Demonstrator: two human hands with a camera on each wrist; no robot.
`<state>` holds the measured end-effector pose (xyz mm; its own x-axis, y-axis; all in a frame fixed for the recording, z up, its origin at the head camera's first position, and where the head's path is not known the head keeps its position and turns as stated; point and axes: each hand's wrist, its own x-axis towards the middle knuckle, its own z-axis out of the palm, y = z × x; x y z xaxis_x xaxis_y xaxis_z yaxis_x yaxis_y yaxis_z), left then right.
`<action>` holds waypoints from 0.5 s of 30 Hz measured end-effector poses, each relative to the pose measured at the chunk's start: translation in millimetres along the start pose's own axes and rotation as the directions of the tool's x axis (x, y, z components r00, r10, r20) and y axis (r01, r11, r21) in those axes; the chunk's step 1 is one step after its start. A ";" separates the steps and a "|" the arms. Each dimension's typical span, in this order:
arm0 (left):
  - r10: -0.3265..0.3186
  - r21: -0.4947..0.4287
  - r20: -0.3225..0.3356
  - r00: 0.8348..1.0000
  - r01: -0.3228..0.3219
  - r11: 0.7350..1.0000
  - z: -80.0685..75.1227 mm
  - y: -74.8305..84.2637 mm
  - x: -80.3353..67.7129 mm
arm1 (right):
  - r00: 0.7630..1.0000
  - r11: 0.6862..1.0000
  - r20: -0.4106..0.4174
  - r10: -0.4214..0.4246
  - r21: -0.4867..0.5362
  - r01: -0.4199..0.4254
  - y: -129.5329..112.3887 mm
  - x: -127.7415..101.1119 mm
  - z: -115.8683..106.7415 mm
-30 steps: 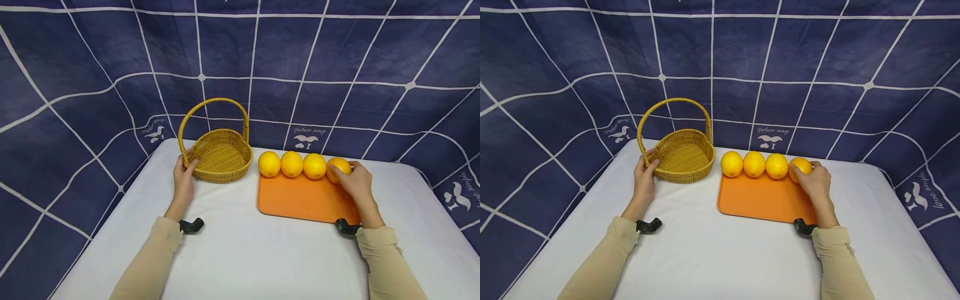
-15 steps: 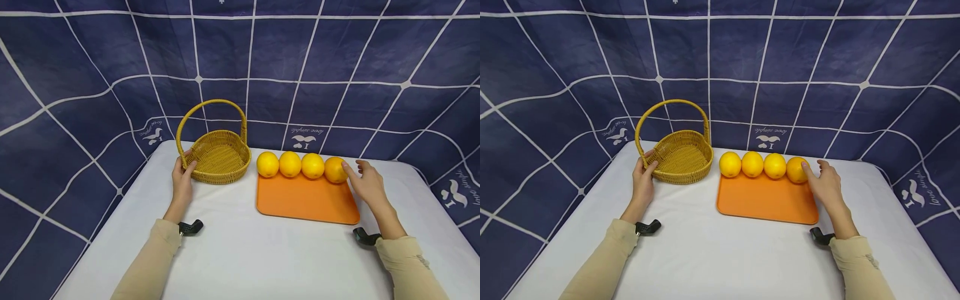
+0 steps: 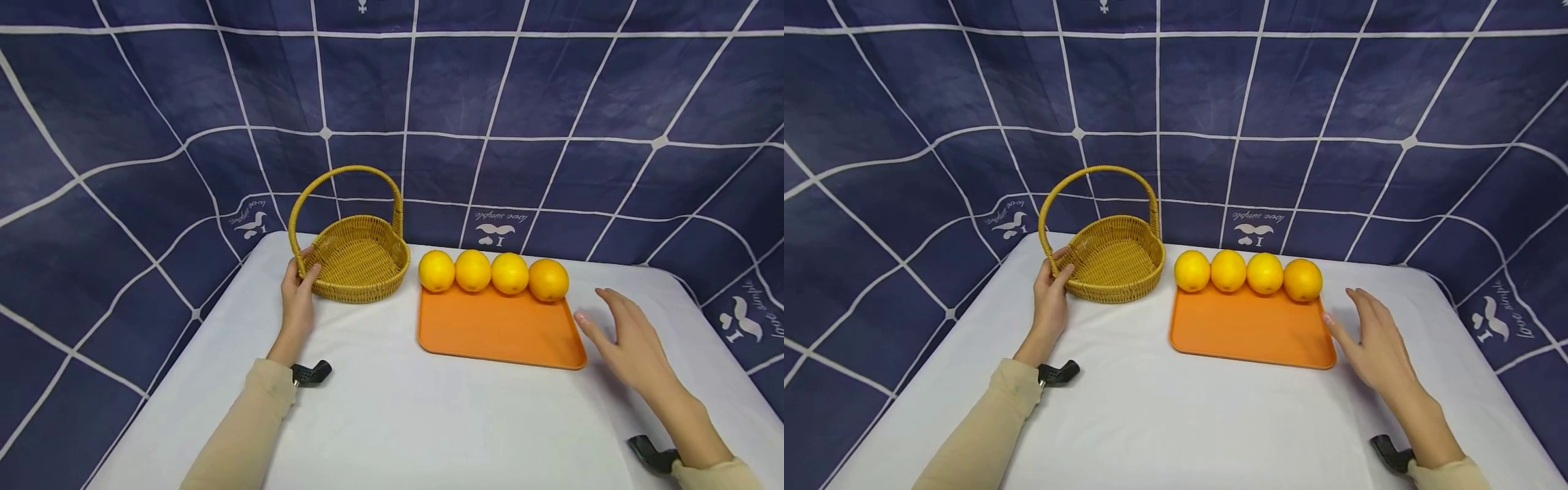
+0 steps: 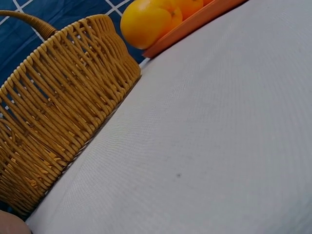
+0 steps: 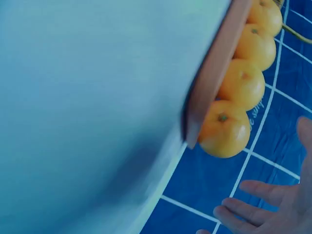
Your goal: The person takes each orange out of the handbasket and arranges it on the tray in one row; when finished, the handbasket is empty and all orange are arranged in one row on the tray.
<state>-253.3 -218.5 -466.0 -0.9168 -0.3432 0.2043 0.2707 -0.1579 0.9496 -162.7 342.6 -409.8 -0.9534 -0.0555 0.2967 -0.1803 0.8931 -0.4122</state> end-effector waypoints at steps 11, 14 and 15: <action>0.032 0.342 0.003 0.999 -0.031 0.939 -14.1 14.9 -3.5 | 0.998 0.999 -0.036 -0.044 -0.025 0.043 5.9 -30.9 -1.6; -0.008 0.488 0.017 1.000 -0.001 0.873 -19.9 17.0 -14.9 | 0.997 0.995 -0.024 -0.076 -0.063 0.075 4.5 -32.4 -2.9; -0.025 0.517 0.024 0.999 0.009 0.856 -21.9 18.9 -19.2 | 0.996 0.994 -0.019 -0.084 -0.075 0.083 4.2 -32.9 -3.6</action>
<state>-224.1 -235.1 -457.2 -0.9299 -0.3172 0.1864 0.0716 0.3410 0.9373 -131.3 349.8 -418.2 -0.9300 -0.1223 0.3467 -0.2399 0.9164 -0.3204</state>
